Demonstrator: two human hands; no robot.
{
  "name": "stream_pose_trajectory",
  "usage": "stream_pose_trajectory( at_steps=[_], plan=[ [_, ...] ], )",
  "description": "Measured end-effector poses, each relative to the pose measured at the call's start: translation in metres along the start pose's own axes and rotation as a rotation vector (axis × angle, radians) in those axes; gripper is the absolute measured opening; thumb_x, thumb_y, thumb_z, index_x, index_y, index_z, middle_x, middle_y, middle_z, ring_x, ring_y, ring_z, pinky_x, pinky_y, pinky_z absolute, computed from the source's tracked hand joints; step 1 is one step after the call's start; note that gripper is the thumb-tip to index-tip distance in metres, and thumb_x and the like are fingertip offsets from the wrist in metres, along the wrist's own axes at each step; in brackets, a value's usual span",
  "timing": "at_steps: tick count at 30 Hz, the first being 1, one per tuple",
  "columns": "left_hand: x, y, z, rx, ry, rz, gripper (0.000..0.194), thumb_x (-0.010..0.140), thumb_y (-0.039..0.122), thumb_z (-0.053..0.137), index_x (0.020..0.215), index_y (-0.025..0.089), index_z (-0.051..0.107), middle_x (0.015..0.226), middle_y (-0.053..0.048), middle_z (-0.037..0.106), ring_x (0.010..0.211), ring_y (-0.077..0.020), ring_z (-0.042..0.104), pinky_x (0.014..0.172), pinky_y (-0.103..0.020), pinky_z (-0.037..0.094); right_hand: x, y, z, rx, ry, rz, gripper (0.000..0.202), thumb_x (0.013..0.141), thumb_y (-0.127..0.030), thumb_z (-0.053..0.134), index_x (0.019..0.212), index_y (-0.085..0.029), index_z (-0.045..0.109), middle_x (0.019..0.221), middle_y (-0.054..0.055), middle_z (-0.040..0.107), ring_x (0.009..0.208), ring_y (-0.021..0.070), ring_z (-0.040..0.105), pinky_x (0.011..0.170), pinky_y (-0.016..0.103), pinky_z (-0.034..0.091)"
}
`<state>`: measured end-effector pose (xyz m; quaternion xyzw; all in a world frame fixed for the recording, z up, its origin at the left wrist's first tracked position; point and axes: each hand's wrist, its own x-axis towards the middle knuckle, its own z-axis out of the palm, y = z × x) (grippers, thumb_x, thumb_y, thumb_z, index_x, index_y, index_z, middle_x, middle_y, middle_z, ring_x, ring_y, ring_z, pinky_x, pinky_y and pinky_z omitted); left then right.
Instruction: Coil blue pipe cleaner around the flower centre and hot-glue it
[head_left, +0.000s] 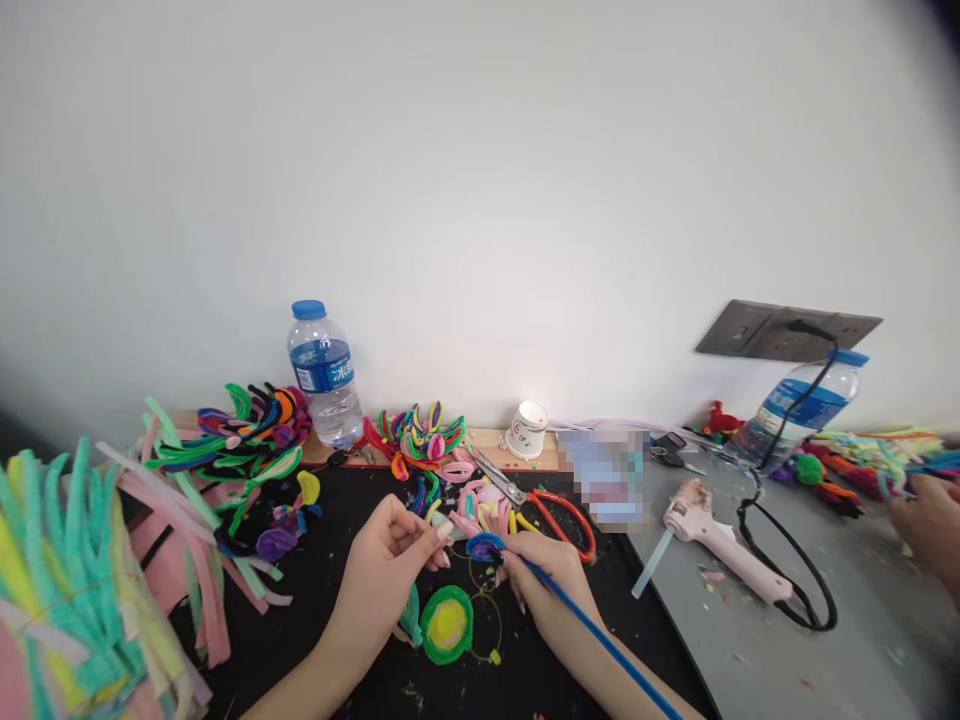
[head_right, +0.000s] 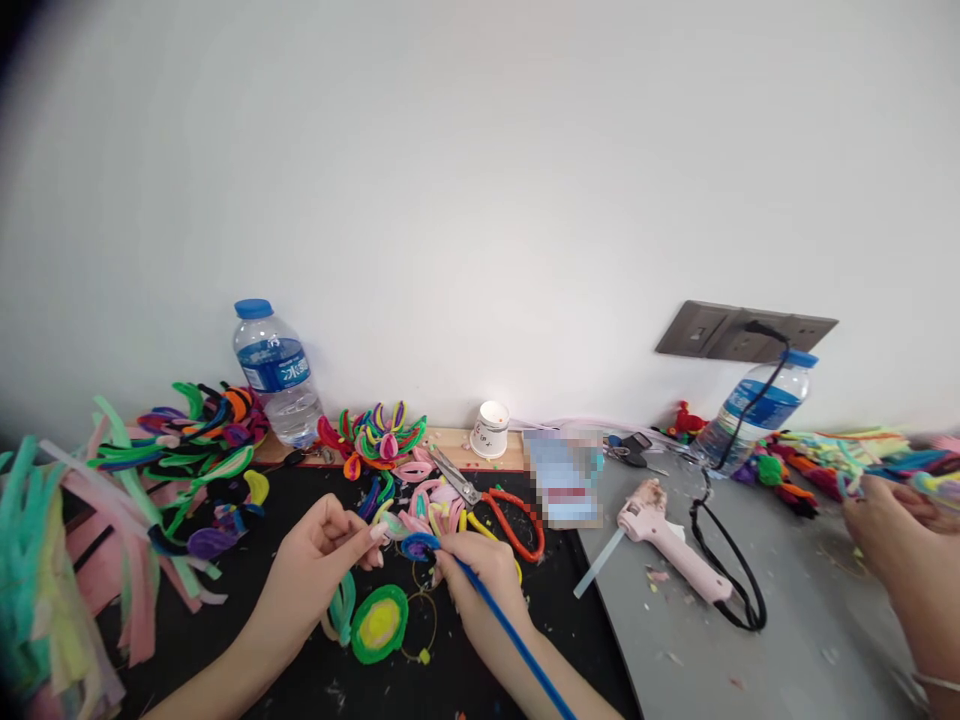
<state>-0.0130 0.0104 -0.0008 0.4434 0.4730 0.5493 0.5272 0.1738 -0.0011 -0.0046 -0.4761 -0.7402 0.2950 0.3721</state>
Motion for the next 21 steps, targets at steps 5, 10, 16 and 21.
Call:
stream_pose_trajectory(
  at_steps=[5,10,16,21],
  plan=[
    [0.0007,0.001,0.0006,-0.042,0.026,0.039,0.026,0.077,0.025,0.059,0.072,0.022,0.035,0.05,0.012,0.048,0.043,-0.0079,0.052,0.047,-0.019,0.041,0.0014,-0.0024,-0.0007,-0.015,0.017,-0.008,0.03,0.087,-0.02,0.044,0.062,-0.016,0.059,0.053,-0.001,0.052,0.041,0.0079,0.044,0.044,0.018,0.037],
    [-0.0016,0.0043,-0.0007,-0.005,0.002,-0.012,0.021,0.082,0.034,0.05,0.099,0.021,0.046,0.047,0.011,0.048,0.036,-0.0082,0.044,0.041,-0.019,0.036,0.0022,-0.0065,-0.0019,-0.016,0.015,-0.027,0.032,0.088,-0.02,0.043,0.059,-0.017,0.057,0.05,-0.002,0.049,0.042,0.009,0.045,0.044,0.019,0.036],
    [-0.0038,0.0064,-0.0014,0.088,-0.041,-0.002,0.03,0.083,0.038,0.05,0.104,0.018,0.056,0.076,0.0,0.062,0.049,-0.0109,0.053,0.049,-0.023,0.043,0.0013,-0.0036,-0.0006,0.013,0.006,-0.016,0.031,0.088,-0.021,0.044,0.06,-0.017,0.058,0.053,-0.002,0.051,0.042,0.009,0.045,0.045,0.02,0.037],
    [-0.0053,0.0051,-0.0012,0.191,-0.139,0.062,0.026,0.081,0.032,0.054,0.103,0.02,0.06,0.085,-0.004,0.064,0.062,-0.0146,0.058,0.057,-0.025,0.048,-0.0012,0.0026,0.0015,0.058,0.0,0.036,0.032,0.089,-0.025,0.044,0.061,-0.017,0.058,0.054,-0.002,0.051,0.041,0.0085,0.045,0.044,0.02,0.037]
  ],
)
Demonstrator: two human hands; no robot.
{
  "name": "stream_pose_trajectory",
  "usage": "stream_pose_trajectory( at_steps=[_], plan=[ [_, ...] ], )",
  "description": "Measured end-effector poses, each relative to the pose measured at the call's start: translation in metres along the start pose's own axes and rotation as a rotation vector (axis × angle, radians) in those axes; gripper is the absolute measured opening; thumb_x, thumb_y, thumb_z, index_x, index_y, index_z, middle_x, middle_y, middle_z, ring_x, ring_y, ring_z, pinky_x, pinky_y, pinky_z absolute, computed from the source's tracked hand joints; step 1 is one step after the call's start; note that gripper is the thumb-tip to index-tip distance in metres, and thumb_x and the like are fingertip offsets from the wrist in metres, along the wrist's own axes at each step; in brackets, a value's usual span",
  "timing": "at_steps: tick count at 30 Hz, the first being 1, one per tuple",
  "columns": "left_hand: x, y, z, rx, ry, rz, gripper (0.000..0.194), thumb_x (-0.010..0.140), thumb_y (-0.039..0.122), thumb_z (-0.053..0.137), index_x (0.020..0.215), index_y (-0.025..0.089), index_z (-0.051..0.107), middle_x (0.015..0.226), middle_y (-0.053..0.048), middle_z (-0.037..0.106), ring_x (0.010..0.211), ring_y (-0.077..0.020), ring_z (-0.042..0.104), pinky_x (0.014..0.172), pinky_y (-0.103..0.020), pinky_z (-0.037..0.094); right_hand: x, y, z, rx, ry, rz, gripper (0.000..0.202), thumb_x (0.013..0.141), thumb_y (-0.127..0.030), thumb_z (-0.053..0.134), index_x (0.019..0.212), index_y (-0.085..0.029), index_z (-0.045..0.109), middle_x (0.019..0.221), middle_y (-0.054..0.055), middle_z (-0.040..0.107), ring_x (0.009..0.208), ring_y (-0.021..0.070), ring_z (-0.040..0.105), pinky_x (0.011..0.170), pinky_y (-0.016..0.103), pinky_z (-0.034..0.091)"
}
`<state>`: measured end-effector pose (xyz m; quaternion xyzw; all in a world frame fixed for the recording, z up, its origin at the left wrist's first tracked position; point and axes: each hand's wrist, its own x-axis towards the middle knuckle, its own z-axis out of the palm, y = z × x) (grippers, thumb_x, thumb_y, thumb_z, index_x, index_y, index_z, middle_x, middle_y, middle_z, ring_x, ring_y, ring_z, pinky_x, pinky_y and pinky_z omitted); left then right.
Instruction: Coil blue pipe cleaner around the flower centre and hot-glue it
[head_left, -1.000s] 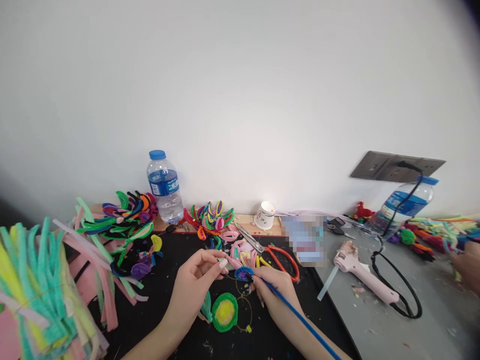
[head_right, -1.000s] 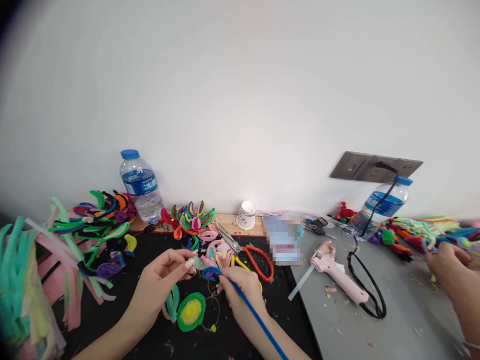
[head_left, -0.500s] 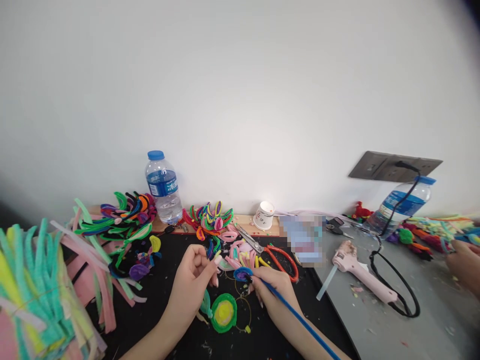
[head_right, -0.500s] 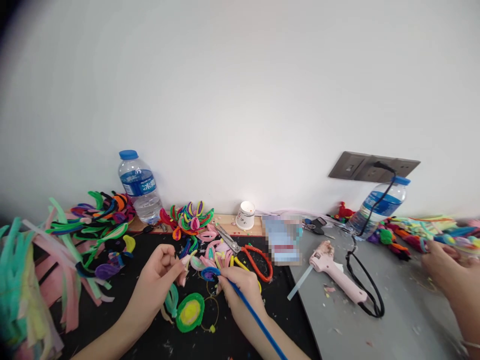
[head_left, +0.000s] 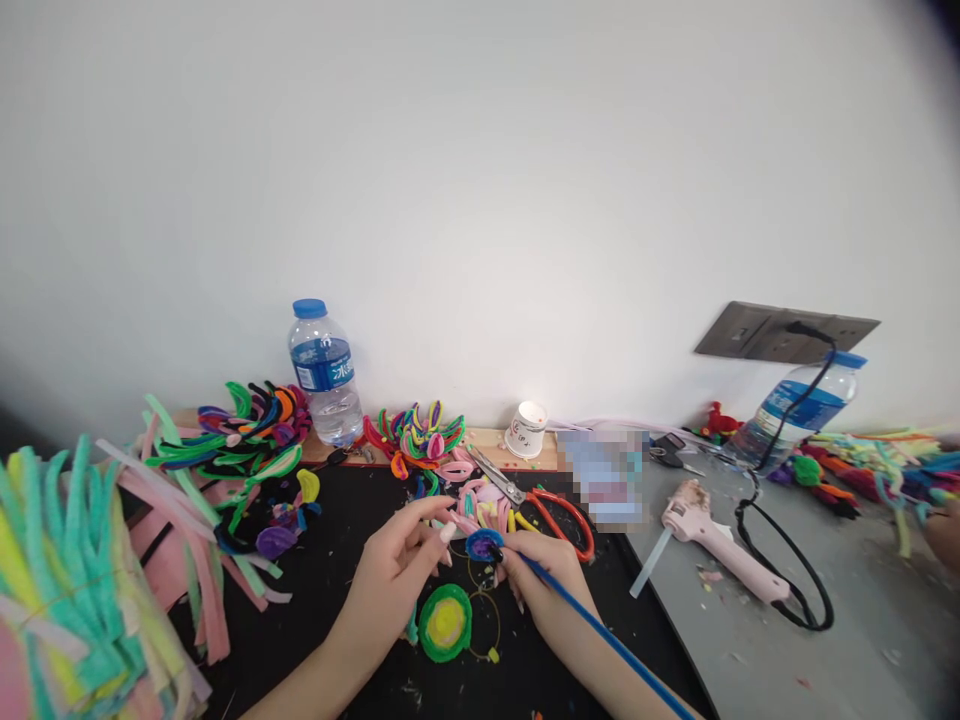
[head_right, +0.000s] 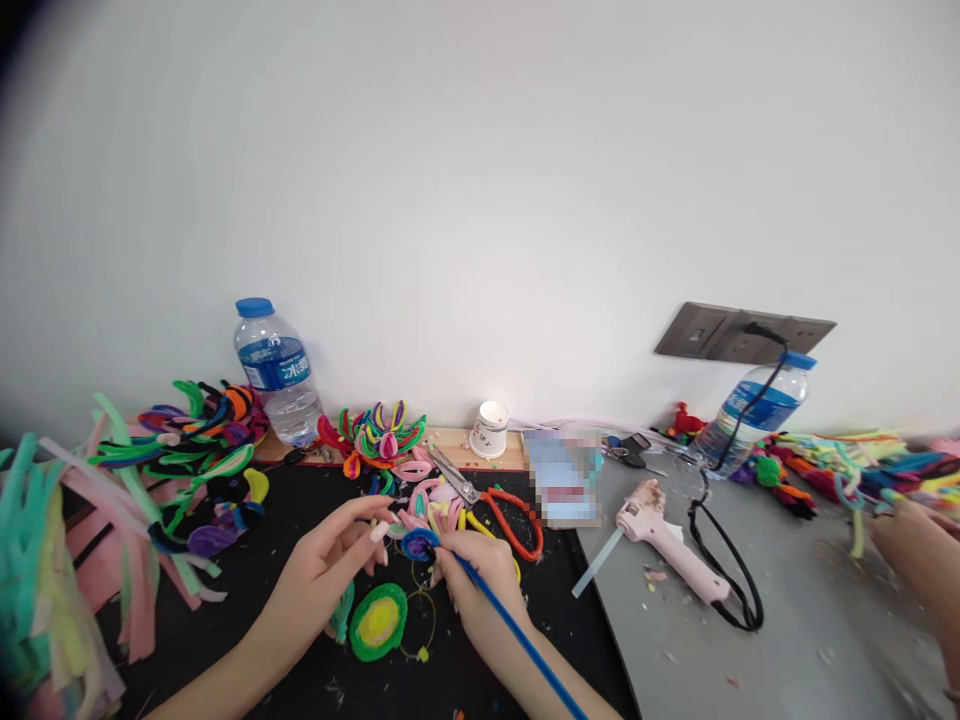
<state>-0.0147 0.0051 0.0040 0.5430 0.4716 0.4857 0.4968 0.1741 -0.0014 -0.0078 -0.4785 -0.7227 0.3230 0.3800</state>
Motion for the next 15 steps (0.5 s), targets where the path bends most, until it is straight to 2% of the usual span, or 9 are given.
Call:
stream_pose_trajectory(
  at_steps=[6,11,15],
  plan=[
    [-0.007,0.003,0.002,0.073,-0.206,0.107,0.028,0.076,0.022,0.061,0.104,0.022,0.062,0.098,-0.008,0.064,0.076,-0.0187,0.06,0.066,-0.027,0.052,0.001,-0.004,0.001,0.019,-0.049,-0.048,0.033,0.089,-0.028,0.045,0.063,-0.016,0.06,0.055,-0.001,0.052,0.046,0.0094,0.047,0.048,0.02,0.038],
    [-0.008,0.007,0.003,0.097,-0.226,0.117,0.024,0.073,0.02,0.063,0.097,0.023,0.066,0.101,-0.008,0.062,0.079,-0.0195,0.06,0.065,-0.027,0.053,0.002,-0.014,-0.001,-0.016,-0.047,-0.164,0.033,0.09,-0.028,0.045,0.065,-0.016,0.063,0.056,0.0,0.055,0.052,0.0113,0.051,0.053,0.021,0.04],
    [-0.006,0.008,0.003,0.103,-0.222,0.138,0.021,0.072,0.019,0.064,0.092,0.023,0.069,0.102,-0.009,0.061,0.084,-0.0214,0.06,0.066,-0.027,0.053,0.002,-0.017,-0.002,-0.025,-0.052,-0.197,0.032,0.09,-0.028,0.044,0.069,-0.016,0.064,0.057,0.001,0.057,0.052,0.0119,0.051,0.052,0.021,0.04]
  ],
)
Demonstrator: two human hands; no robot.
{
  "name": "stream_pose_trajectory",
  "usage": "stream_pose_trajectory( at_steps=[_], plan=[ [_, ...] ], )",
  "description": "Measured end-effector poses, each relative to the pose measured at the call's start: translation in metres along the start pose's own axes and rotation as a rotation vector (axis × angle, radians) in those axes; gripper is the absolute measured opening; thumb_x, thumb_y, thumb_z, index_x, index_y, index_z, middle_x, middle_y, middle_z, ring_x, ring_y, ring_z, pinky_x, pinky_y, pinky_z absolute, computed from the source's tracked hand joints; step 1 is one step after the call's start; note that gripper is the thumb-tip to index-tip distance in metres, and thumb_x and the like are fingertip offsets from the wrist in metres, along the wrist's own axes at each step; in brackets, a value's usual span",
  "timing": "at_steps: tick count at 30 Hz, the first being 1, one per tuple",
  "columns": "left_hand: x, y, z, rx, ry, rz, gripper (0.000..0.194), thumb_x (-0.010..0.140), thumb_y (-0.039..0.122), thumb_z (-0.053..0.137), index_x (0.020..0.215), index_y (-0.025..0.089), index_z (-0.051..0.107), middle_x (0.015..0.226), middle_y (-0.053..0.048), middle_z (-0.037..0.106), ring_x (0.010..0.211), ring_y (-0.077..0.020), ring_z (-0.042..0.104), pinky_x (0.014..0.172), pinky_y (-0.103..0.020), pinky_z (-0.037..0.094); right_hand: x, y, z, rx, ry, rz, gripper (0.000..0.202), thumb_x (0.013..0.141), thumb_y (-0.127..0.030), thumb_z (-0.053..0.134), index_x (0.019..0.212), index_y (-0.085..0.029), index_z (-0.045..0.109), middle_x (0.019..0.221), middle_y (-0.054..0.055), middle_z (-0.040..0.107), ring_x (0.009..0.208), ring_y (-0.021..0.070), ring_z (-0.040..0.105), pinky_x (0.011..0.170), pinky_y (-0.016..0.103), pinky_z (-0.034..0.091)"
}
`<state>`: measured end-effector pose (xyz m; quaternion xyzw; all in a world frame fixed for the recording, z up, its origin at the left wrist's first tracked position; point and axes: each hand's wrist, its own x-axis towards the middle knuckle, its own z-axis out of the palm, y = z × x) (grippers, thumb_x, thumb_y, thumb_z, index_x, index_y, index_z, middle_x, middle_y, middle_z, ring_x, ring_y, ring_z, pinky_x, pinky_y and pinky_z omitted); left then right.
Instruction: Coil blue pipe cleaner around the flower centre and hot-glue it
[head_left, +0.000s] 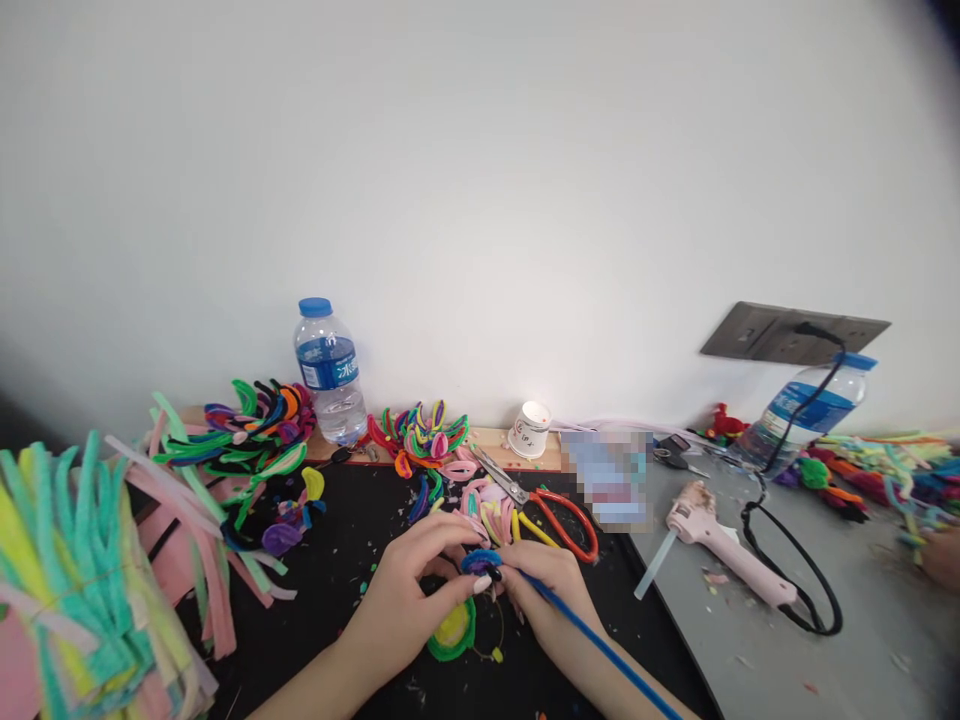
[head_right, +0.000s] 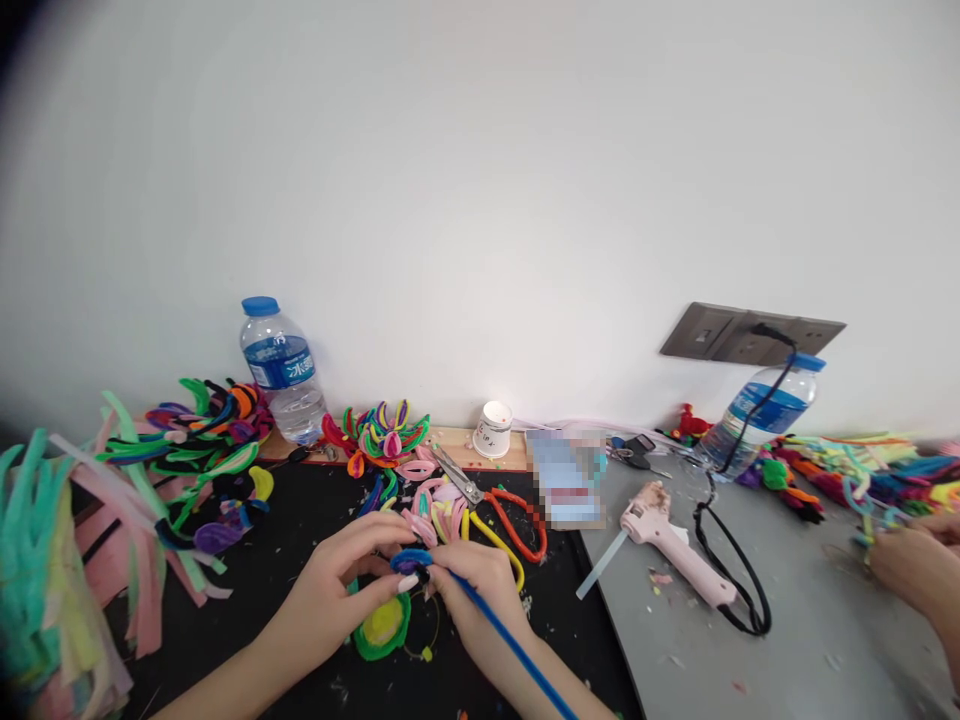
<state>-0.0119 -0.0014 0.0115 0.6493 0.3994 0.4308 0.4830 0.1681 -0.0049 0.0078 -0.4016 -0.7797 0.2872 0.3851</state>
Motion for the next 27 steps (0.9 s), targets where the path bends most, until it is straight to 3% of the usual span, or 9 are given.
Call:
stream_pose_trajectory(
  at_steps=[8,15,27],
  plan=[
    [0.0011,-0.0025,-0.0007,0.027,0.006,0.006,0.019,0.072,0.017,0.064,0.089,0.022,0.07,0.102,-0.01,0.061,0.084,-0.0224,0.061,0.065,-0.028,0.053,-0.0027,0.0043,-0.0006,0.034,0.053,0.039,0.029,0.089,-0.024,0.046,0.069,-0.016,0.065,0.058,0.001,0.057,0.053,0.012,0.054,0.054,0.02,0.043],
    [-0.0011,-0.0016,-0.0009,0.064,-0.001,0.023,0.021,0.073,0.018,0.064,0.093,0.022,0.068,0.103,-0.008,0.061,0.077,-0.0186,0.06,0.063,-0.026,0.051,-0.0047,-0.0014,-0.0022,0.012,0.174,-0.148,0.023,0.088,-0.021,0.048,0.094,-0.019,0.069,0.076,0.006,0.067,0.067,0.0152,0.062,0.065,0.022,0.05],
    [-0.0011,-0.0068,-0.0032,0.126,0.007,0.154,0.014,0.074,0.015,0.064,0.087,0.019,0.066,0.09,-0.006,0.063,0.072,-0.0156,0.06,0.06,-0.024,0.051,-0.0066,0.0013,0.0018,-0.034,0.248,-0.241,0.02,0.086,-0.016,0.05,0.096,-0.019,0.068,0.079,0.005,0.067,0.07,0.0139,0.064,0.068,0.02,0.051]
  ],
)
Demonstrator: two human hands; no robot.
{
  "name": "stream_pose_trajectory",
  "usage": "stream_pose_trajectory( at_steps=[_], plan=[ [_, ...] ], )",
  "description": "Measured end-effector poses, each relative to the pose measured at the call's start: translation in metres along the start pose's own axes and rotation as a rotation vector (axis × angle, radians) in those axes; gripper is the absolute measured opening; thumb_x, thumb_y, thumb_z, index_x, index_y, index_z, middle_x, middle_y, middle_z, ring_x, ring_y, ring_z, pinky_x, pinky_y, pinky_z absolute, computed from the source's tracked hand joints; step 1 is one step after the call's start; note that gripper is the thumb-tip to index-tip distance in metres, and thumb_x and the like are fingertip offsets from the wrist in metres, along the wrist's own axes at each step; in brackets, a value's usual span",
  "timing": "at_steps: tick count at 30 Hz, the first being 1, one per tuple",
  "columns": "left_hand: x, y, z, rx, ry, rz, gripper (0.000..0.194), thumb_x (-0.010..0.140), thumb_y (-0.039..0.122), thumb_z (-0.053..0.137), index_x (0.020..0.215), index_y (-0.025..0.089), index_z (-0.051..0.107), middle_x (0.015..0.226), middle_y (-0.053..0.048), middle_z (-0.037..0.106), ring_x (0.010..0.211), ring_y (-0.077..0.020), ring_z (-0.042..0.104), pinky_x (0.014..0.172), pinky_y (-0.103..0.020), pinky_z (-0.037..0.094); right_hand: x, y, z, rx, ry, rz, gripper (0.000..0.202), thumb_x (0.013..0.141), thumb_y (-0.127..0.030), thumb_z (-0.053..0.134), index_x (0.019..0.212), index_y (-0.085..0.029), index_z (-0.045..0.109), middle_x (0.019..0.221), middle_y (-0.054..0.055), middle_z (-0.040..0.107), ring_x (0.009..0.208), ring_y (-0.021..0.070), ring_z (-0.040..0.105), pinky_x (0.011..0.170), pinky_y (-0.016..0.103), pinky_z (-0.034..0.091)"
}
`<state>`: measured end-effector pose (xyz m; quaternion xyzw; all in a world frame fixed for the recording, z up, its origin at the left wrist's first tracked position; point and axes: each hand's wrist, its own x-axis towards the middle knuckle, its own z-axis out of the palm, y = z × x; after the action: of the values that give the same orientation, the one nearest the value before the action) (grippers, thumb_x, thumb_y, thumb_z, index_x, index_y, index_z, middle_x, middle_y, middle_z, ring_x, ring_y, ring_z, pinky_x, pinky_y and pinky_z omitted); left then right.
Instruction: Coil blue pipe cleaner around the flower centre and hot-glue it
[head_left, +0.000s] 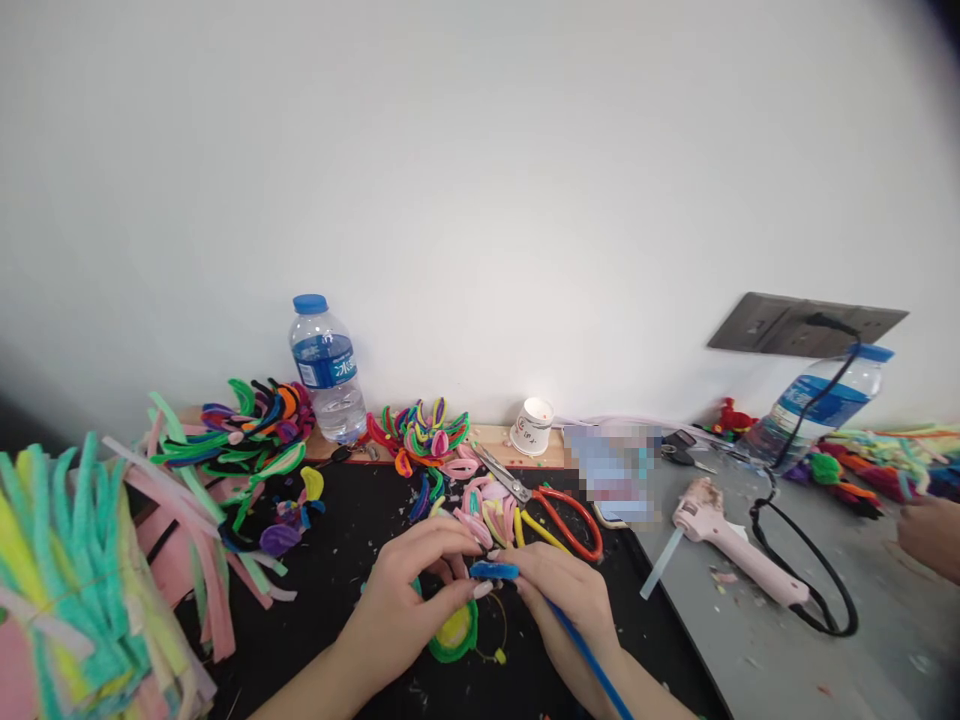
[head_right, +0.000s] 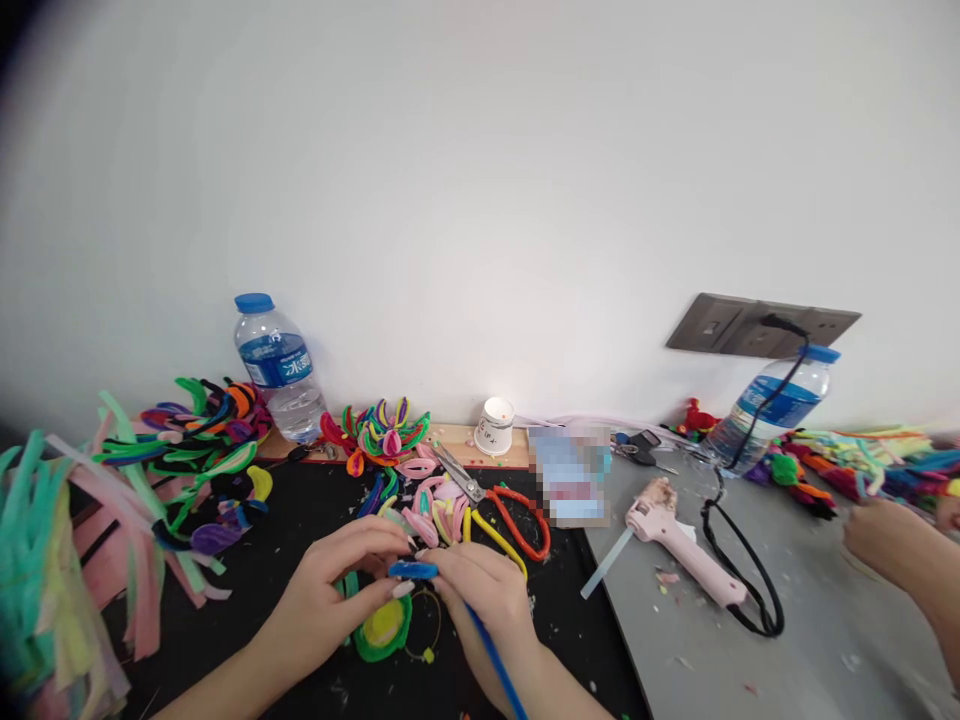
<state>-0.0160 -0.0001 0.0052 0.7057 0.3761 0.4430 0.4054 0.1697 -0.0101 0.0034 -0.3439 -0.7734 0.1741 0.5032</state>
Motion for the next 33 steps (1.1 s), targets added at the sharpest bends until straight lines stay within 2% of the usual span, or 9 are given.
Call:
stream_pose_trajectory(
  at_steps=[2,6,8,10,15,21,25,33],
  plan=[
    [-0.001,0.001,-0.001,-0.008,0.002,-0.007,0.013,0.075,0.017,0.063,0.087,0.019,0.066,0.09,-0.006,0.062,0.07,-0.0149,0.06,0.06,-0.024,0.051,0.002,0.0,0.0,0.048,-0.016,0.085,0.02,0.086,-0.018,0.049,0.09,-0.019,0.069,0.076,0.004,0.067,0.066,0.014,0.063,0.064,0.021,0.05],
    [-0.002,0.001,0.0,-0.012,0.012,-0.041,0.01,0.077,0.02,0.062,0.086,0.019,0.064,0.09,-0.005,0.061,0.069,-0.014,0.059,0.061,-0.024,0.051,0.003,0.004,0.002,0.212,-0.053,0.455,0.029,0.087,-0.028,0.049,0.064,-0.016,0.063,0.053,0.0,0.054,0.041,0.0091,0.046,0.041,0.02,0.039],
    [-0.001,-0.001,0.0,0.008,0.014,-0.067,0.01,0.078,0.02,0.06,0.087,0.019,0.064,0.09,-0.005,0.062,0.069,-0.0139,0.059,0.061,-0.023,0.05,0.002,0.008,0.004,0.313,-0.058,0.601,0.034,0.087,-0.033,0.049,0.059,-0.016,0.059,0.048,-0.002,0.047,0.038,0.0076,0.039,0.038,0.019,0.033],
    [0.0,-0.001,0.001,0.04,0.016,-0.097,0.011,0.079,0.021,0.058,0.087,0.019,0.065,0.088,-0.005,0.063,0.069,-0.0139,0.059,0.06,-0.022,0.049,0.002,0.012,0.005,0.38,-0.061,0.665,0.035,0.087,-0.036,0.05,0.059,-0.015,0.057,0.047,-0.003,0.045,0.038,0.0074,0.038,0.038,0.02,0.031],
    [0.003,0.001,0.002,0.082,0.014,-0.148,0.017,0.081,0.022,0.054,0.091,0.019,0.066,0.083,-0.004,0.066,0.064,-0.0135,0.06,0.058,-0.022,0.048,0.002,0.015,0.006,0.409,-0.08,0.683,0.036,0.086,-0.037,0.05,0.059,-0.014,0.057,0.05,-0.002,0.048,0.039,0.0072,0.037,0.039,0.02,0.029],
    [0.001,0.002,0.002,0.216,0.005,-0.145,0.008,0.078,0.021,0.058,0.074,0.018,0.064,0.068,0.0,0.062,0.059,-0.0127,0.056,0.053,-0.019,0.042,-0.003,0.012,0.007,0.31,-0.161,0.638,0.033,0.087,-0.031,0.049,0.059,-0.015,0.057,0.049,-0.003,0.045,0.041,0.0078,0.039,0.042,0.02,0.031],
    [0.001,0.0,0.002,0.313,0.013,-0.127,0.016,0.079,0.022,0.056,0.064,0.017,0.059,0.061,0.001,0.057,0.057,-0.0121,0.053,0.053,-0.019,0.039,-0.002,0.008,0.007,0.235,-0.201,0.606,0.031,0.086,-0.027,0.049,0.058,-0.015,0.057,0.05,-0.002,0.045,0.045,0.0083,0.041,0.044,0.019,0.031],
    [0.001,-0.003,0.002,0.329,-0.001,-0.083,0.021,0.081,0.018,0.053,0.06,0.017,0.055,0.059,0.002,0.054,0.058,-0.0121,0.052,0.056,-0.021,0.038,0.001,0.003,0.005,0.213,-0.201,0.6,0.032,0.086,-0.027,0.049,0.057,-0.015,0.057,0.047,-0.004,0.042,0.043,0.0079,0.04,0.043,0.019,0.03]
  ],
)
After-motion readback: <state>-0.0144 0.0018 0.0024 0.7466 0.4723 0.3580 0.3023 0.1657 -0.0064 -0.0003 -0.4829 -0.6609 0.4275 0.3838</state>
